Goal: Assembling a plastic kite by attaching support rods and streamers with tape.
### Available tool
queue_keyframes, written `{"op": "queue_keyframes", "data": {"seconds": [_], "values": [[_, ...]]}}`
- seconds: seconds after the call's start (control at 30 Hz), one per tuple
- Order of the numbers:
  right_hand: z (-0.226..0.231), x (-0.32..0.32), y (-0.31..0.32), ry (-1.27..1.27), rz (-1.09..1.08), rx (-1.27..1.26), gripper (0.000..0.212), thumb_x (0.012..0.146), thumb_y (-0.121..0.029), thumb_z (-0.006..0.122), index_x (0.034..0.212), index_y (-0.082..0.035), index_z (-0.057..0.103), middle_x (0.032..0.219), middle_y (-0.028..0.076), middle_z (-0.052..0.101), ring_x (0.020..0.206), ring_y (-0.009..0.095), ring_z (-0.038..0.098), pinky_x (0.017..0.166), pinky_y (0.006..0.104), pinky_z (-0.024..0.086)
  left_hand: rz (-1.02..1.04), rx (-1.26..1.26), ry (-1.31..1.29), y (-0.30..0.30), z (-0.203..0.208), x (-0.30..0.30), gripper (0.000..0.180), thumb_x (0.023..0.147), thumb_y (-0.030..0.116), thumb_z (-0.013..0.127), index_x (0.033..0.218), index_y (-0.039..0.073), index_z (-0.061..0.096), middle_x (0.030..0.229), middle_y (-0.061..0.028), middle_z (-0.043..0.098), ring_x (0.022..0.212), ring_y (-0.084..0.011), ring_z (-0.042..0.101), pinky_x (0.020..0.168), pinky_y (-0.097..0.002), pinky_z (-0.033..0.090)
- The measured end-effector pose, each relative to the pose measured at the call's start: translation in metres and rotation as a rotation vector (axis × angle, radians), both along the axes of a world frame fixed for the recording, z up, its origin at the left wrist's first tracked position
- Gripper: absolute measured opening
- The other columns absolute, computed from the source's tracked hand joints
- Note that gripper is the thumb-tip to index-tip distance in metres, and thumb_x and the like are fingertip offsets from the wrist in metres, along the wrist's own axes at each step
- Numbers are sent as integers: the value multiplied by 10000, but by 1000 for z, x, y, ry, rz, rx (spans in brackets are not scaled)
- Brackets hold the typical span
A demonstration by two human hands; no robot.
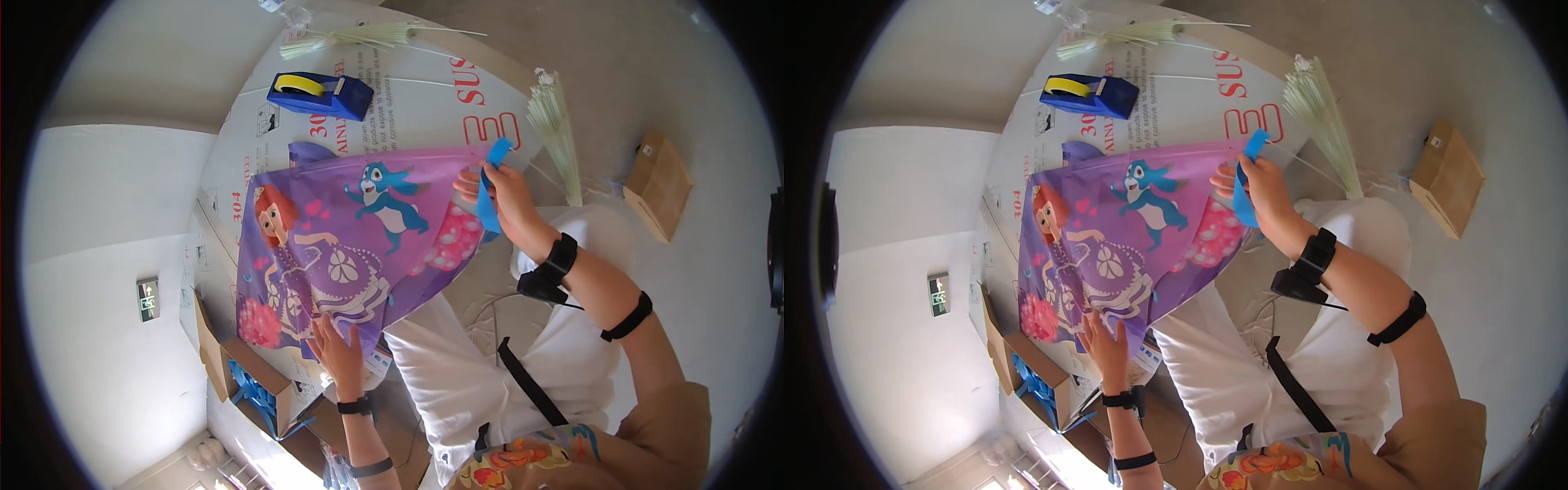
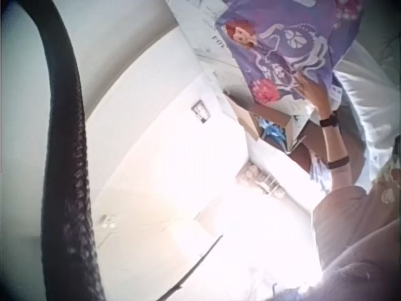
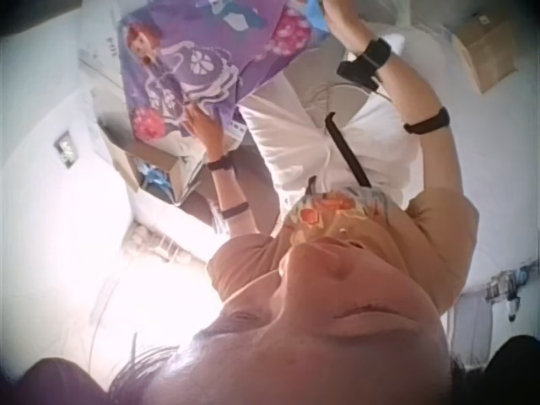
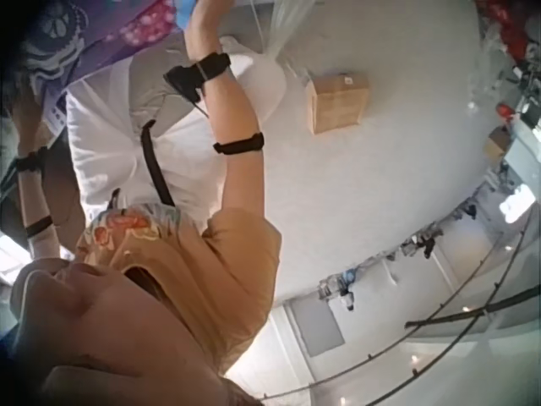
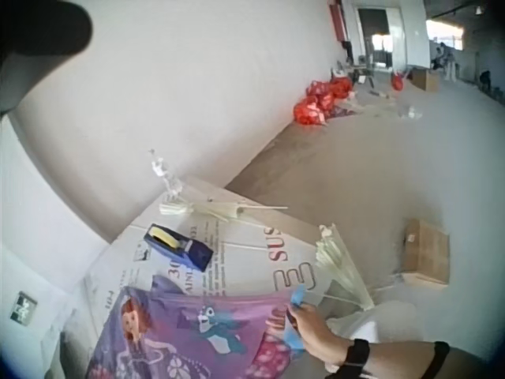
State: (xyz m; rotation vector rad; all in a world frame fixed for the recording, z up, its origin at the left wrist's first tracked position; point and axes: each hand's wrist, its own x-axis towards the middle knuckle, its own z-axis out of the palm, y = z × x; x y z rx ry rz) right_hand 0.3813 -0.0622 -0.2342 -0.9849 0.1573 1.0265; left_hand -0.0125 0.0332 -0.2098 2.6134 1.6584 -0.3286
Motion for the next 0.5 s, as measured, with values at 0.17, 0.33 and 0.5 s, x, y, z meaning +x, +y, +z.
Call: {"op": "queue_keyframes", "data": {"seconds": [0.17, 0.33, 0.5], "values": [[9, 3, -29, -529, 65, -61, 275, 1054, -217, 427, 1140, 17, 545, 954, 147, 674, 784, 210, 697, 658, 305, 569, 141, 177, 79, -5, 3, 54, 681, 866, 235, 662, 1433, -6, 372, 1416, -188, 499, 1379, -369, 373, 1166, -515, 201], [30, -9, -55, -289, 833, 98, 285, 1043, -250, 471, 1066, 4, 598, 774, 84, 674, 611, 119, 645, 559, 237, 491, 88, -561, -1077, -40, 41, 168, 368, 890, 86, 690, 1240, 4, 608, 1183, -115, 653, 1098, -214, 605, 916, -344, 461], [45, -14, -55, -269, 1010, 61, 280, 1040, -238, 475, 1035, 2, 619, 729, 56, 665, 579, 99, 629, 527, 233, 451, 228, -966, -1314, -57, 36, 211, 244, 896, 89, 705, 1107, -26, 669, 1009, -59, 682, 901, -121, 641, 753, -248, 494]]}}
